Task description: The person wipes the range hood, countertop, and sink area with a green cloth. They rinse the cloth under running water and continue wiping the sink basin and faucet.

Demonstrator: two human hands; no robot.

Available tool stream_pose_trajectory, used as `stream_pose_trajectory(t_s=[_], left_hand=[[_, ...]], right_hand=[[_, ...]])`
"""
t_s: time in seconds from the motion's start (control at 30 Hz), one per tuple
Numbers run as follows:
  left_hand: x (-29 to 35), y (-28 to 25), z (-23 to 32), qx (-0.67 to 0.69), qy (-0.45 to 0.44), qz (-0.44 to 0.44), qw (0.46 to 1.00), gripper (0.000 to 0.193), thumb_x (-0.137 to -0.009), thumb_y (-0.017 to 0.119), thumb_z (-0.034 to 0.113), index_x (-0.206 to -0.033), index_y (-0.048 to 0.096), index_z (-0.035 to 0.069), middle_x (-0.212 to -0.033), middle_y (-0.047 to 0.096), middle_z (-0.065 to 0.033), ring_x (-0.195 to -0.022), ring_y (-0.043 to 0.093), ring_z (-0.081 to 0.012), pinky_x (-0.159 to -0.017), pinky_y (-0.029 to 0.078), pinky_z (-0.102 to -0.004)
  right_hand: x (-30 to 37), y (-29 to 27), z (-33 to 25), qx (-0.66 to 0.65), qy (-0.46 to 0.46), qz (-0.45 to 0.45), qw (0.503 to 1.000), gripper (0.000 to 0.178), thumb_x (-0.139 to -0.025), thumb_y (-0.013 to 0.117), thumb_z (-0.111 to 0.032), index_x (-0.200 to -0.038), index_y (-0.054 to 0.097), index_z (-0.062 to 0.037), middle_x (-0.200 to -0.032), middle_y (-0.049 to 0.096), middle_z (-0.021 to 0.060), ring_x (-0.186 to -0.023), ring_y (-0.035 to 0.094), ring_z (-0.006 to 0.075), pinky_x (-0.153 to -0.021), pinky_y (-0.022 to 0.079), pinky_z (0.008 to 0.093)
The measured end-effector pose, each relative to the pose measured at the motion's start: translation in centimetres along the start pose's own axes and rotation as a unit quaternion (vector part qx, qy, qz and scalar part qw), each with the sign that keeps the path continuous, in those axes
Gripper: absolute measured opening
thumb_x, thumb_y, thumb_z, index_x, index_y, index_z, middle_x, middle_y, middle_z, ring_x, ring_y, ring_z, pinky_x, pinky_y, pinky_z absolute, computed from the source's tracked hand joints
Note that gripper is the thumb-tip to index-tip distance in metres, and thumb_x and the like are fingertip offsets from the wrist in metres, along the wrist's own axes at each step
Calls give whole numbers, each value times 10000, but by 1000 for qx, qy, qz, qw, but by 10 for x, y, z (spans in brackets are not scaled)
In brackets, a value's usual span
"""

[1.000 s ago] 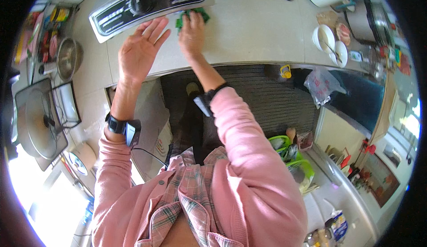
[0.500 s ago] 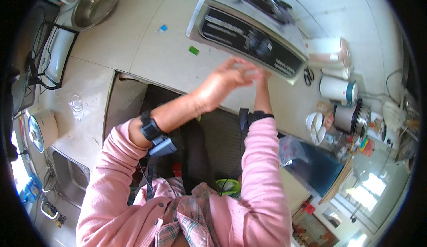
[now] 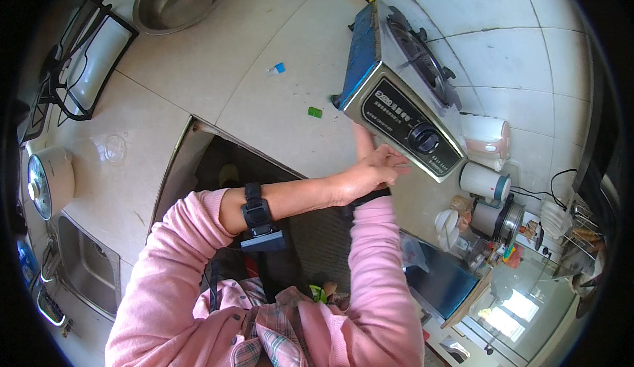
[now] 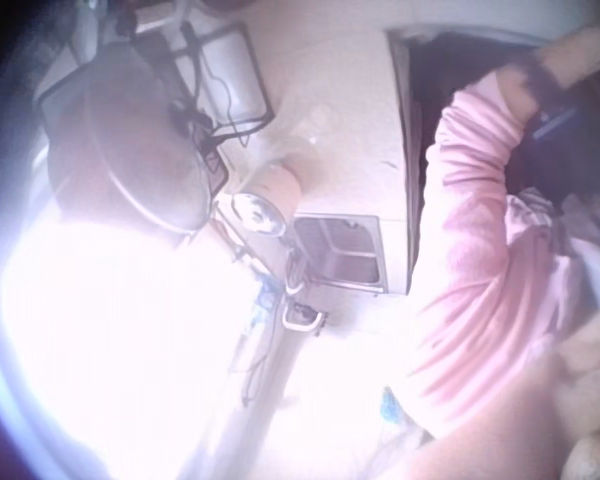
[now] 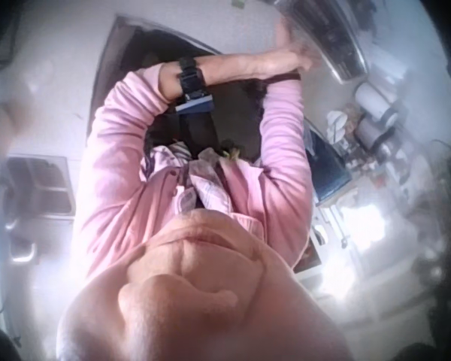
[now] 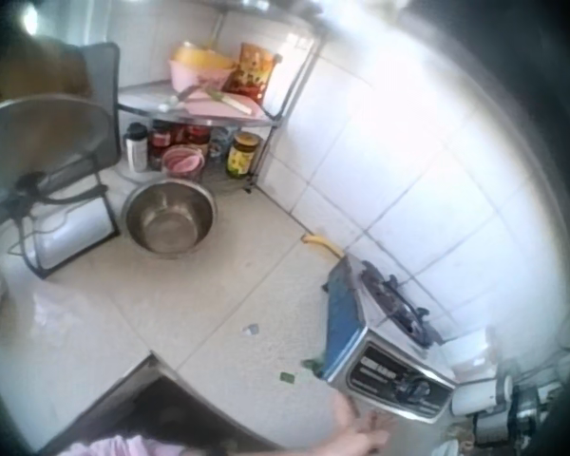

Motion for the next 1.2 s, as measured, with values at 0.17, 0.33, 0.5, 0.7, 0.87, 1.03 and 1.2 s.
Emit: stream_pose_trajectory(t_s=[0.17, 0.33, 0.5, 0.7, 0.87, 1.03, 1.2], left_hand=[[5, 1, 4, -3, -33, 2, 999, 576, -764, 482, 36, -1305, 295, -22, -1413, 353, -174, -1329, 365, -270, -1056, 316, -337], [0, 0, 1, -8, -32, -5, 999, 567, -762, 481, 39, -1289, 294, -49, -1405, 348, -208, -1337, 346, -274, -1080, 283, -341], [-4, 2, -3, 12, -33, 18, 999, 579, -767, 498, 54, -1292, 281, -55, -1431, 313, -229, -1350, 329, -299, -1072, 288, -352], [2, 7, -1, -19, -34, 42, 998, 547, -794, 488, 94, -1291, 300, -35, -1426, 329, -214, -1338, 350, -282, -1063, 296, -383], [3, 7, -2, -20, -35, 50, 998, 547, -784, 496, 95, -1280, 312, -43, -1418, 338, -206, -1324, 370, -283, -1061, 300, -387], [3, 8, -4, -22, -27, 53, 998, 548, -783, 484, 77, -1278, 289, -55, -1405, 347, -213, -1330, 362, -274, -1064, 302, -385], [4, 12, -8, -31, -33, 71, 996, 504, -790, 482, 64, -1251, 311, -47, -1403, 347, -216, -1326, 368, -275, -1054, 317, -386]], right_hand=[[48, -30, 37, 165, 123, 5, 979, 519, -775, 572, -23, -1285, 487, -71, -1320, 455, 192, -1252, 390, 383, -1040, 305, 516], [-23, 94, -37, 2, 53, 45, 998, 522, -770, 573, -19, -1283, 488, -73, -1322, 449, 190, -1255, 383, 383, -1043, 296, 516], [-54, 85, -62, -129, 21, 18, 991, 526, -765, 574, -16, -1281, 490, -75, -1324, 445, 187, -1257, 376, 382, -1047, 287, 516], [56, -37, -3, 164, 128, -15, 978, 530, -759, 576, -11, -1278, 492, -78, -1327, 438, 184, -1259, 368, 382, -1052, 276, 516], [90, -3, -23, 149, 203, -11, 968, 533, -754, 577, -8, -1276, 494, -80, -1329, 433, 182, -1261, 362, 382, -1056, 266, 516], [17, 95, -95, -59, 106, 49, 991, 512, -723, 583, 19, -1225, 537, -73, -1296, 462, 169, -1234, 395, 370, -1033, 316, 478], [-6, 55, -90, -175, 72, 22, 982, 441, -718, 515, 63, -1125, 617, -73, -1250, 525, 134, -1154, 489, 322, -974, 401, 381]])
Point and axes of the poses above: each hand's wrist, its own x-axis away from the middle knuckle, its own y-axis out of the palm, z = x × y, the point moved 4 cm from there along -x, towards the middle knuckle
